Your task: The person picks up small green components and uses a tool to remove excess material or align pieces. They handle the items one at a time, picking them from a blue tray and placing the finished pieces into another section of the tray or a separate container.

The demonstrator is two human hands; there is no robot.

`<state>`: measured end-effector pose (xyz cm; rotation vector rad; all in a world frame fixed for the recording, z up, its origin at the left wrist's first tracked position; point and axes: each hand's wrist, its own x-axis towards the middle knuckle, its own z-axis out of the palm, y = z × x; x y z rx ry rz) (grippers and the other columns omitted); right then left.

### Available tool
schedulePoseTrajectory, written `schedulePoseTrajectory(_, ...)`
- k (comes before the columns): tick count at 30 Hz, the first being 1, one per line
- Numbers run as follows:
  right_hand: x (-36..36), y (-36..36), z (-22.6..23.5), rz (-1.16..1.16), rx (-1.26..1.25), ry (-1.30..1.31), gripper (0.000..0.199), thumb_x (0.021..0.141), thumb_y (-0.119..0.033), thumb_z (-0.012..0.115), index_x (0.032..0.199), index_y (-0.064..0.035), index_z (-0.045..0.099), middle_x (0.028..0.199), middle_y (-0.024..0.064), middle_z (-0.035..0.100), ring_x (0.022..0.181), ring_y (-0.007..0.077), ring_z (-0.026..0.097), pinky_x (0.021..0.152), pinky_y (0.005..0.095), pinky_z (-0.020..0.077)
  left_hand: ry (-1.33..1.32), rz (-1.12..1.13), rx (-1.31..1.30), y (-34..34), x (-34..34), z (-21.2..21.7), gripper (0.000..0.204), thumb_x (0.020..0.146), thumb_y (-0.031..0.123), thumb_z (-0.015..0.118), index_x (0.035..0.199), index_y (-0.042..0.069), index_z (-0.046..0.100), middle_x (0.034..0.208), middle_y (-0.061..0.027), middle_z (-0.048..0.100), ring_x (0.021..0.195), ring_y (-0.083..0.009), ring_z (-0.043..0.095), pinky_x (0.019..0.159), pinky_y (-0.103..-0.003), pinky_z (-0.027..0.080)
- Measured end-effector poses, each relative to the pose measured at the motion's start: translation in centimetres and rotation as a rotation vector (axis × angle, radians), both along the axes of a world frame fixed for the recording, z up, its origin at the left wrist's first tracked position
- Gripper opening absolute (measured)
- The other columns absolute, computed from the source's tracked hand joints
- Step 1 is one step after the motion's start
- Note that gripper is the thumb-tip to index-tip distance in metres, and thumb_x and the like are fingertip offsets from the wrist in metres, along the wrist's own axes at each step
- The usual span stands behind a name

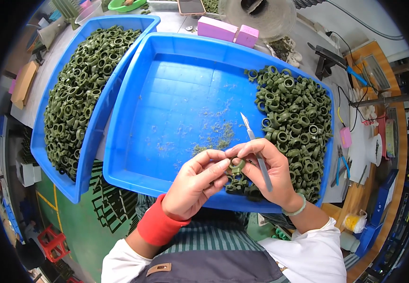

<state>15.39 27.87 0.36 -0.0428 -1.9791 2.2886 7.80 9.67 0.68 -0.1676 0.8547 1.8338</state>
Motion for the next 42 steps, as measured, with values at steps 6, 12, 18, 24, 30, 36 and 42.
schedulePoseTrajectory(6, -0.1, 0.3, 0.4, -0.047, 0.023, -0.063, 0.023, 0.097, 0.006, 0.058, 0.119, 0.0004, 0.058, 0.115, 0.0097, 0.067, 0.104, 0.0134, 0.064, 0.093, 0.0284, 0.0530, 0.356, 0.133, -0.158, 0.0, 0.2, 0.0, 0.012, 0.097, 0.004, 0.064, 0.108, 0.004, 0.060, 0.085, 0.0010, 0.059, 0.067, -0.0030, 0.048, 0.055, -0.018, 0.033)
schedulePoseTrajectory(12, 0.1, -0.3, 0.9, -0.035, 0.096, -0.115, 0.022, 0.100, -0.002, 0.060, 0.122, -0.0001, 0.059, 0.111, 0.0064, 0.067, 0.096, 0.0096, 0.063, 0.084, 0.0248, 0.0528, 0.564, 0.152, -0.256, 0.3, 0.8, -0.4, 0.010, 0.096, 0.004, 0.066, 0.104, 0.004, 0.060, 0.083, 0.0002, 0.060, 0.068, -0.0037, 0.051, 0.056, -0.018, 0.035)
schedulePoseTrajectory(18, 0.0, 0.2, 1.0, -0.034, 0.161, -0.172, 0.020, 0.101, -0.003, 0.058, 0.120, -0.0004, 0.061, 0.112, 0.0063, 0.066, 0.093, 0.0084, 0.063, 0.078, 0.0232, 0.0529, 0.182, 0.105, -0.208, 0.3, 0.1, 0.1, 0.010, 0.097, 0.010, 0.065, 0.102, 0.003, 0.059, 0.083, -0.0050, 0.063, 0.064, -0.0050, 0.050, 0.054, -0.019, 0.036)
schedulePoseTrajectory(24, 0.0, 0.0, 0.6, -0.036, 0.125, -0.100, 0.018, 0.101, -0.001, 0.056, 0.118, 0.0005, 0.060, 0.114, 0.0080, 0.066, 0.099, 0.0112, 0.065, 0.085, 0.0252, 0.0545, -0.037, 0.085, -0.115, 0.1, -0.5, -0.2, 0.012, 0.101, 0.014, 0.061, 0.103, 0.002, 0.058, 0.085, -0.0063, 0.063, 0.058, -0.0033, 0.045, 0.049, -0.016, 0.034)
schedulePoseTrajectory(30, 0.1, 0.1, 0.6, 0.000, 0.081, -0.129, 0.020, 0.098, 0.003, 0.058, 0.118, 0.0010, 0.059, 0.114, 0.0089, 0.066, 0.100, 0.0126, 0.066, 0.086, 0.0263, 0.0555, -0.066, 0.086, -0.085, 0.1, -0.5, -0.2, 0.016, 0.102, 0.019, 0.059, 0.100, 0.002, 0.057, 0.081, -0.0034, 0.058, 0.055, -0.0026, 0.040, 0.047, -0.015, 0.033)
schedulePoseTrajectory(36, 0.3, -0.5, 0.6, -0.021, 0.117, -0.086, 0.023, 0.095, 0.004, 0.062, 0.117, 0.0010, 0.059, 0.110, 0.0078, 0.066, 0.093, 0.0105, 0.066, 0.080, 0.0245, 0.0540, -0.059, 0.090, -0.084, 0.4, -0.3, -0.2, 0.017, 0.102, 0.019, 0.059, 0.100, 0.002, 0.057, 0.081, -0.0032, 0.058, 0.053, -0.0026, 0.039, 0.047, -0.016, 0.032)
schedulePoseTrajectory(42, 0.3, 0.3, 0.5, -0.001, 0.182, -0.098, 0.021, 0.096, 0.002, 0.061, 0.117, 0.0017, 0.061, 0.108, 0.0079, 0.068, 0.093, 0.0100, 0.067, 0.078, 0.0236, 0.0541, -0.053, 0.083, -0.100, 0.5, -0.1, -0.2, 0.015, 0.102, 0.018, 0.060, 0.103, 0.003, 0.057, 0.082, -0.0038, 0.059, 0.053, -0.0027, 0.039, 0.045, -0.016, 0.031)
